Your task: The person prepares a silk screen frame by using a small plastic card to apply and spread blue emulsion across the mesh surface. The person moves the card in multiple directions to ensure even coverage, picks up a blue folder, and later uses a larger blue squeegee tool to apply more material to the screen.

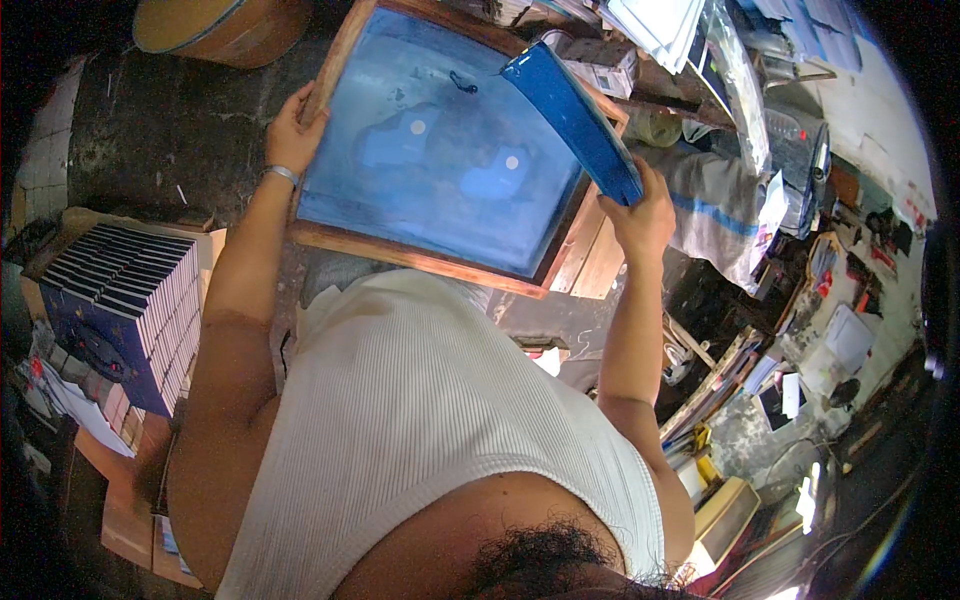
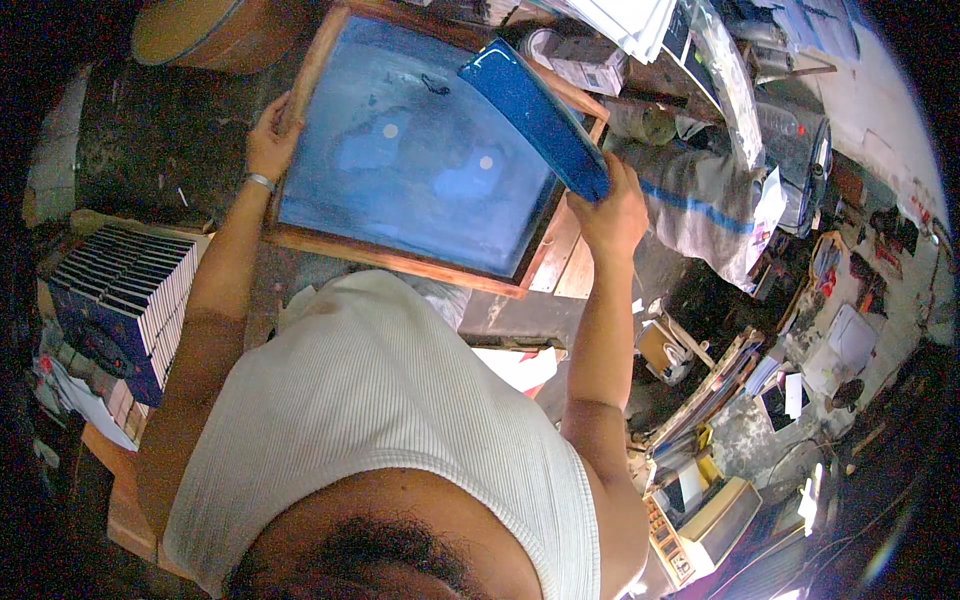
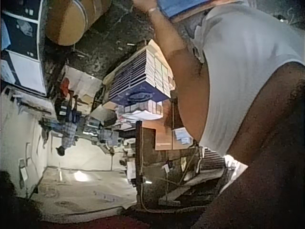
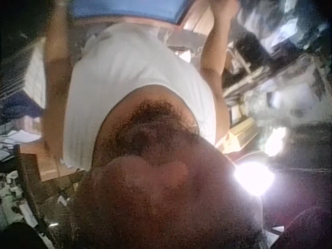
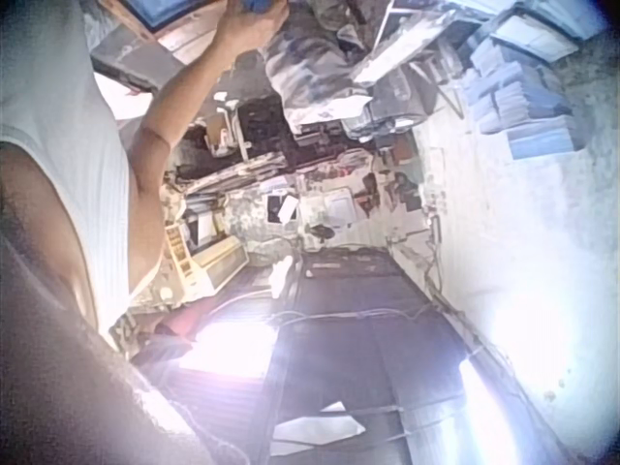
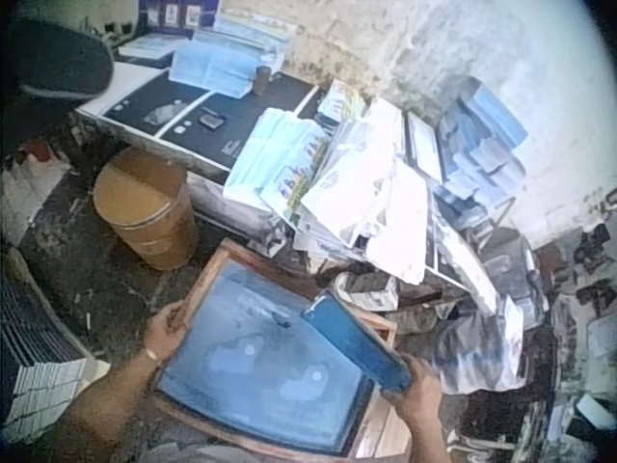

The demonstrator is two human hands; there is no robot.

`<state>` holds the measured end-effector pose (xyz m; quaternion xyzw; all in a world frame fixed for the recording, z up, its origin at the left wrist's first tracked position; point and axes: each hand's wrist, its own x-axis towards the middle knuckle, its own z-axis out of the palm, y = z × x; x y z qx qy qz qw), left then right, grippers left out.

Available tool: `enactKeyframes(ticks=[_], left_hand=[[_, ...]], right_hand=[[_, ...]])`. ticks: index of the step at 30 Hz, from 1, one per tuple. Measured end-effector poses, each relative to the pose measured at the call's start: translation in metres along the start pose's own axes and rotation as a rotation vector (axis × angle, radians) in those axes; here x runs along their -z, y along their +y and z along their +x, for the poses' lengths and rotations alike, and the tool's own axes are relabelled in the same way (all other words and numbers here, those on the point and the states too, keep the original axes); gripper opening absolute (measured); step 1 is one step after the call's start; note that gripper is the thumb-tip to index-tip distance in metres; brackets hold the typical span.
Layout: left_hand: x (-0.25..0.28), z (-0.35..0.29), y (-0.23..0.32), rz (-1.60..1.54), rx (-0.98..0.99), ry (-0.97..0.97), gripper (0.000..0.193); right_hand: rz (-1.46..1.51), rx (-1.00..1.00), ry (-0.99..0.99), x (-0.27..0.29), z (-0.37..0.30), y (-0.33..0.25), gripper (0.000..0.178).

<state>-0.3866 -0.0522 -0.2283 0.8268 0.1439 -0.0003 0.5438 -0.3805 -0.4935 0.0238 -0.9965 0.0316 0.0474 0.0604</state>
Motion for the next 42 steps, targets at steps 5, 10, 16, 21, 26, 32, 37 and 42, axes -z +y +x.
enactKeyframes(ticks=[5, 10, 16, 21, 26, 32, 37, 42], left_hand=[[0.0, 0.0, 0.023, 0.04, 0.063, -0.034, 0.05], [0.004, -0.001, 0.023, 0.068, 0.076, -0.046, 0.049], [0.002, 0.001, 0.018, 0.117, 0.072, -0.025, 0.049], [0.002, 0.002, 0.03, 0.03, 0.082, -0.052, 0.05], [0.001, 0.002, 0.03, 0.012, 0.1, -0.056, 0.05], [0.0, 0.002, 0.015, 0.036, 0.027, -0.036, 0.051], [-0.004, 0.002, 0.015, 0.05, 0.035, -0.035, 0.05], [-0.005, 0.002, 0.001, 0.001, 0.023, -0.014, 0.051]], right_hand=[[-0.013, -0.025, -0.005, -0.003, -0.01, 0.018, 0.07], [-0.089, -0.105, -0.045, -0.001, -0.017, 0.023, 0.068], [-0.079, -0.091, -0.045, -0.006, -0.022, 0.038, 0.072], [-0.027, -0.12, -0.058, 0.0, -0.023, 0.034, 0.071], [0.025, -0.094, -0.026, 0.015, -0.023, 0.028, 0.072], [0.041, -0.085, -0.025, 0.045, -0.024, 0.018, 0.069], [0.117, -0.096, -0.069, 0.063, -0.024, 0.022, 0.069], [0.21, -0.071, -0.062, 0.074, -0.025, 0.041, 0.07]])
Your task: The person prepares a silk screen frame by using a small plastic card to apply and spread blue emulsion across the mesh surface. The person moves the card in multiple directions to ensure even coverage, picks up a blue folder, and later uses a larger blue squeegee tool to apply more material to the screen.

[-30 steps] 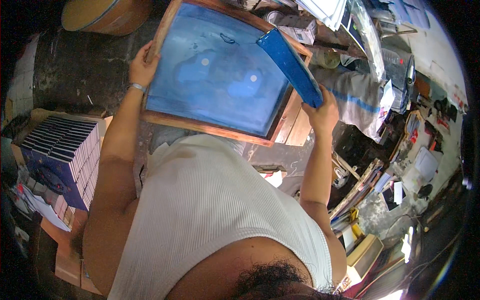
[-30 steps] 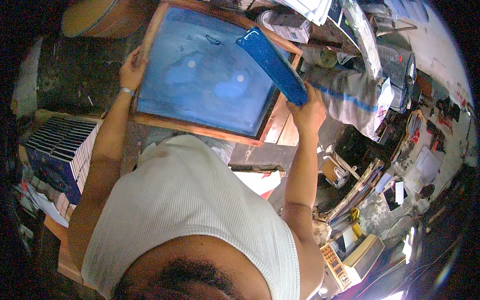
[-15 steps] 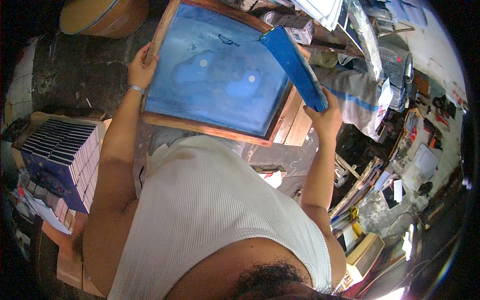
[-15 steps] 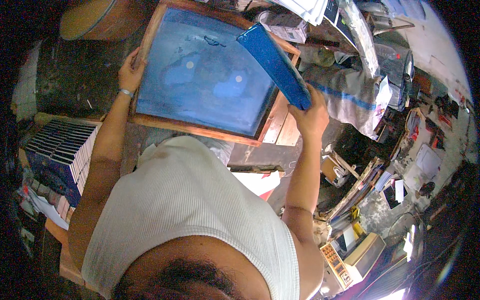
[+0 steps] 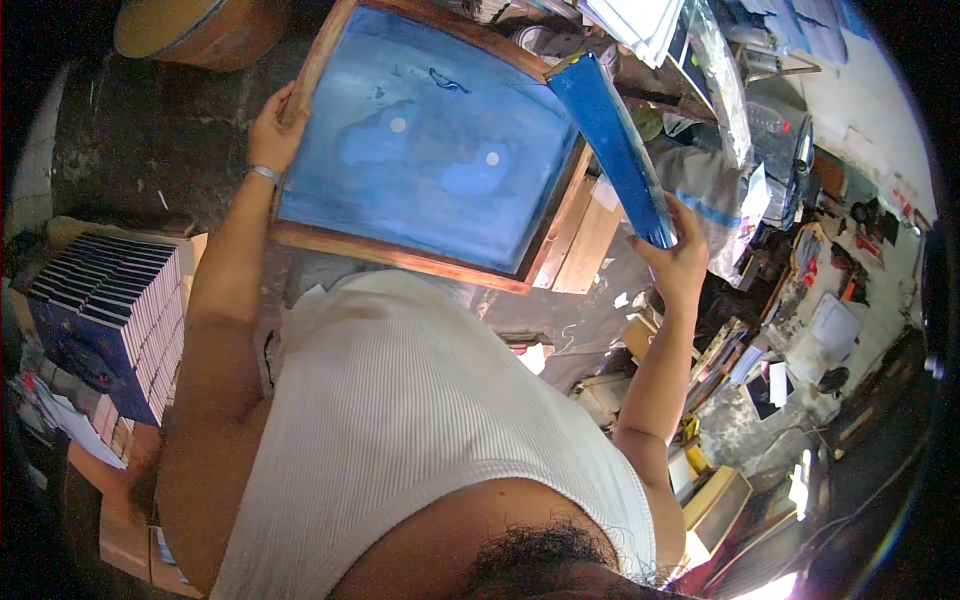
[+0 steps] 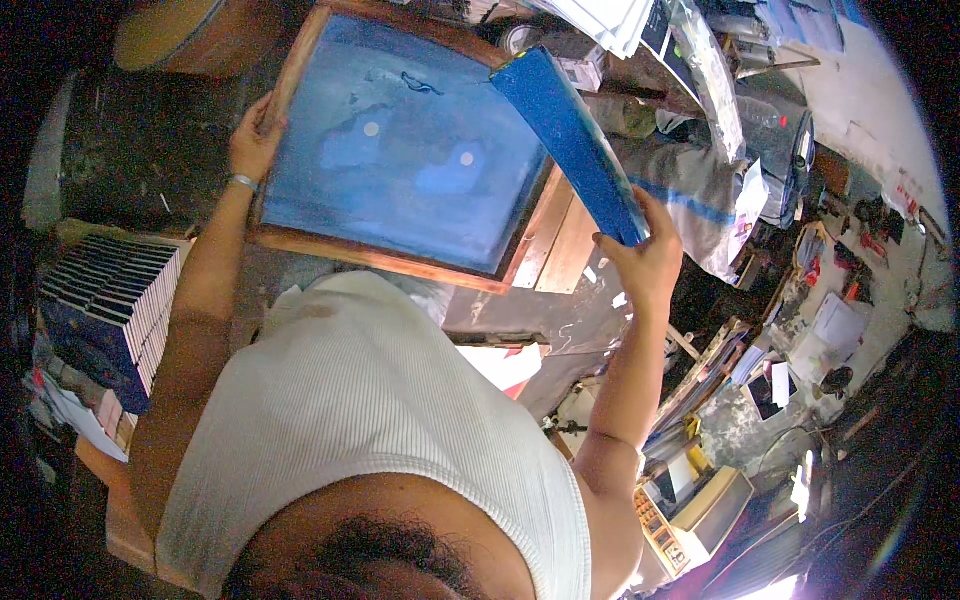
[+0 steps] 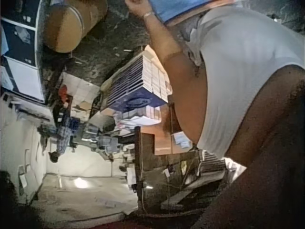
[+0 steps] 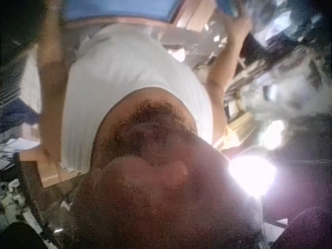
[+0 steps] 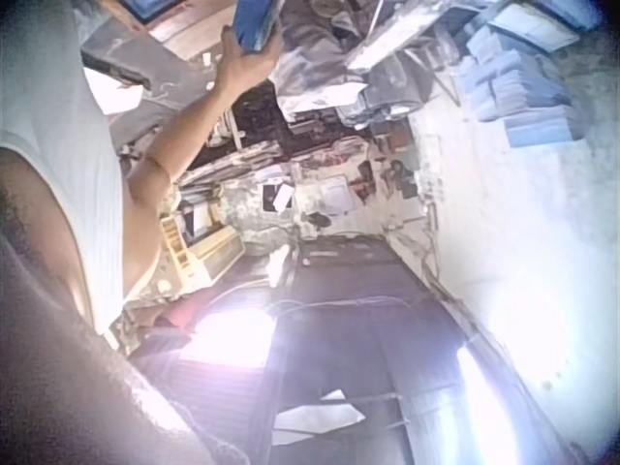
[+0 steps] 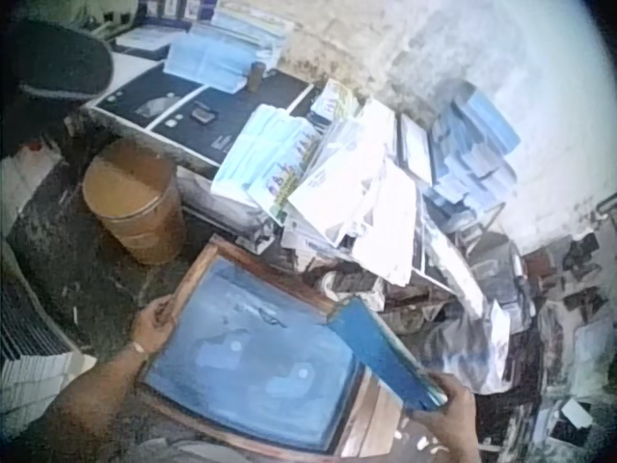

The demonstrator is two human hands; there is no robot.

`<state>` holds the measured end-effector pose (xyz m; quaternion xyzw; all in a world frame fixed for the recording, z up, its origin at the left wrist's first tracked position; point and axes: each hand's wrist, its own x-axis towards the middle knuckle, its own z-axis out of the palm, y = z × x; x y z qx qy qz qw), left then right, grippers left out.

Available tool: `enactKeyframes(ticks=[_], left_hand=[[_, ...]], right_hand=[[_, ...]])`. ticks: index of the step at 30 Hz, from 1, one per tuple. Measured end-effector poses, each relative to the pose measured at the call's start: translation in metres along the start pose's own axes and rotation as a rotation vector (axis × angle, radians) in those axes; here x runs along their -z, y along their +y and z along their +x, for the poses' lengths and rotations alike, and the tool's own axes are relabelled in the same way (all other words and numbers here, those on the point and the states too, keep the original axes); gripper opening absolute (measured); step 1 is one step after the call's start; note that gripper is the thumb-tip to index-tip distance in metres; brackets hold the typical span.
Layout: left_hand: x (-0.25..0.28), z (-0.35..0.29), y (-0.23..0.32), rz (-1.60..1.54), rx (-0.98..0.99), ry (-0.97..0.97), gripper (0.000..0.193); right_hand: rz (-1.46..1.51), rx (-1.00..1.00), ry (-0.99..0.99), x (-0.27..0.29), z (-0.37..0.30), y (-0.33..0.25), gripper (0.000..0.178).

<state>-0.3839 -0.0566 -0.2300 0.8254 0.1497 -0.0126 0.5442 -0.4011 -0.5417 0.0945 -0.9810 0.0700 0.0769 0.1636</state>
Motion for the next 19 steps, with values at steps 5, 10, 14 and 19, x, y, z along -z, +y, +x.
enactKeyframes(ticks=[5, 10, 14, 19], left_hand=[[0.003, 0.001, 0.0, 0.066, 0.055, -0.021, 0.053], [0.001, 0.002, -0.002, 0.067, 0.02, -0.042, 0.054], [-0.002, 0.005, -0.009, 0.117, -0.046, 0.024, 0.051], [-0.001, 0.008, -0.006, 0.002, -0.015, -0.018, 0.053]], right_hand=[[0.018, 0.014, -0.024, 0.016, 0.001, 0.003, 0.071], [0.152, -0.08, -0.057, 0.025, -0.002, 0.003, 0.074], [0.166, -0.071, -0.071, 0.031, -0.005, 0.009, 0.075], [0.2, -0.074, -0.063, 0.03, -0.007, 0.01, 0.076]])
